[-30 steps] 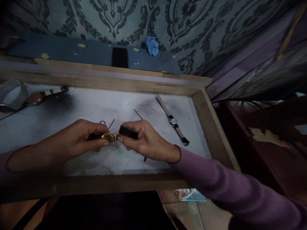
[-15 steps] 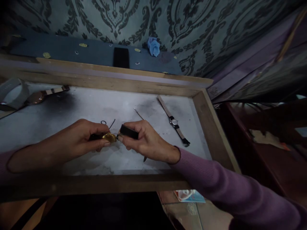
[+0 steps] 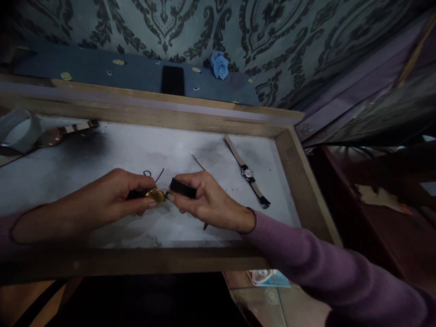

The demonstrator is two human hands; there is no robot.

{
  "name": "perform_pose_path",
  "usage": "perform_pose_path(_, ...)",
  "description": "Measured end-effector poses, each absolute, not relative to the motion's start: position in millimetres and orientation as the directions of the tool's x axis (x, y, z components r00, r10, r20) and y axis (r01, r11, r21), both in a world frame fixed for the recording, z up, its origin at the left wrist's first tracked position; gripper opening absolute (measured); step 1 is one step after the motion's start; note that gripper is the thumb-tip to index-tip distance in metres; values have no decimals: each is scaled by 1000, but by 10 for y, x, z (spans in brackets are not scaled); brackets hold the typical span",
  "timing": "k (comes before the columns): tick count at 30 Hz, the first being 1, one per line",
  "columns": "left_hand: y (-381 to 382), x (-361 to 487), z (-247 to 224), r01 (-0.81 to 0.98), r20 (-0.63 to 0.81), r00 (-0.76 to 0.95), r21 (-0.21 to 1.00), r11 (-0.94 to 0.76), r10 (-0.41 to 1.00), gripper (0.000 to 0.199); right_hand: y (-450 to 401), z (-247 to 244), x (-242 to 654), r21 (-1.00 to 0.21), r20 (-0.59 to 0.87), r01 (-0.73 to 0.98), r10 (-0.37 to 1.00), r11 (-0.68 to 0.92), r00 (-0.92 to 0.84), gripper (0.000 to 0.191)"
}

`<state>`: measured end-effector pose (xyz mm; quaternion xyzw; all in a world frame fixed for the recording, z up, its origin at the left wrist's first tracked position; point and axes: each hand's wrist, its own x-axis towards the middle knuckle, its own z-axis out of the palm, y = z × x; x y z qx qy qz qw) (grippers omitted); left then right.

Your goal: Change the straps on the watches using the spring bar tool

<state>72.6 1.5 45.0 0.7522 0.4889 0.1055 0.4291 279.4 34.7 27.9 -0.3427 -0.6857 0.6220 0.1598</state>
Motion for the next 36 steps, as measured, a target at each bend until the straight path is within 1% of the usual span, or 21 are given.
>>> perform_pose_path(5,19,724,436,636,-265,504,758,-145,822,26,346,301,2789,-960,-202,281,661,14,-723,23)
perform_pose_path(8,20,723,431,627,-274,503,768,-129,820,26,341,314,2792,-951,-200,306,661,47,-723,18)
perform_pose_path(12,16,720,414,586,-303,502,808,-61,810,23,322,303,2802,-943,-163,312,652,119,-741,9)
perform_pose_path(16,10,720,400,541,-342,496,841,23,798,22,304,277,2803,-935,-137,319,667,158,-733,6)
perform_pose_path(19,10,721,398,503,-353,495,861,69,794,21,302,259,2796,-947,-117,287,672,147,-731,5)
perform_pose_path(23,16,729,388,438,-364,500,889,134,786,18,304,246,2792,-964,-125,250,668,94,-734,5)
perform_pose_path(27,23,734,352,398,-368,498,902,169,785,15,298,238,2801,-963,-154,262,672,61,-725,11)
perform_pose_path(36,26,737,366,408,-386,512,895,178,767,16,299,253,2808,-955,-179,290,663,60,-727,12)
